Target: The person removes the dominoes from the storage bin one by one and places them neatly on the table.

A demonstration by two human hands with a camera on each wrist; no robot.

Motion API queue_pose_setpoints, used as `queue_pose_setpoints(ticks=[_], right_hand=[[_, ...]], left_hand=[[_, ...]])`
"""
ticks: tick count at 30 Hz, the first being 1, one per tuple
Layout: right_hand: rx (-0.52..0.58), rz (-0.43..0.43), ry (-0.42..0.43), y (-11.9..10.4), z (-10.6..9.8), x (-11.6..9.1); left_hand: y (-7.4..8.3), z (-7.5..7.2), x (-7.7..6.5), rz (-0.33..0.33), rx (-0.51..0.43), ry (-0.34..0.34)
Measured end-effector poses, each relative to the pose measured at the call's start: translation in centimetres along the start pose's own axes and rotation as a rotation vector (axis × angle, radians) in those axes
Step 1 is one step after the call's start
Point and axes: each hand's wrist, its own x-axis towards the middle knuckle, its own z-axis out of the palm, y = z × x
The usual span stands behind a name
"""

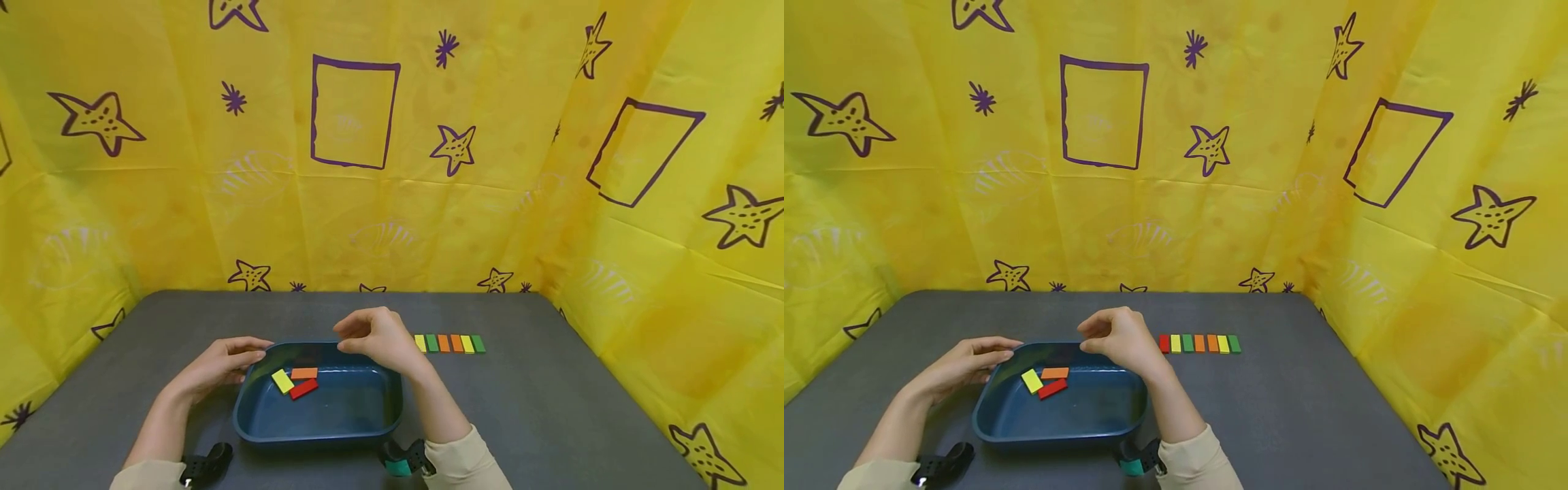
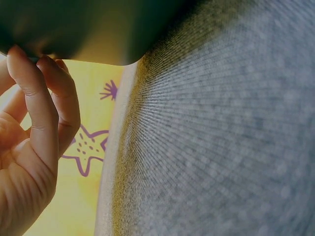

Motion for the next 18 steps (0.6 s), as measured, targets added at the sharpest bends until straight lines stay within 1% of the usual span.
queue_pose_setpoints(ticks=[1, 5, 9, 14, 18], right_hand=[[0.003, 0.004, -0.014, 0.2, 0.3, 0.2], [0.012, 0.039, -0.087, 1.1, 1.5, 1.2], [-0.001, 0.119, -0.145, 1.7, 2.6, 2.1], [-0.049, 0.235, -0.198, 1.3, 3.9, 3.0], [-0.095, 0.308, -0.215, 0.6, 4.8, 3.5]], left_hand=[[0.0, 0.0, 0.0, 0.008, 0.002, -0.006], [0.0, 0.0, 0.1, 0.005, -0.008, 0.001], [0.0, 0.0, 0.1, 0.011, -0.006, 0.001], [0.0, 0.0, 0.0, 0.018, -0.007, -0.005], [0.0, 0.0, -0.1, 0.019, -0.008, -0.006]])
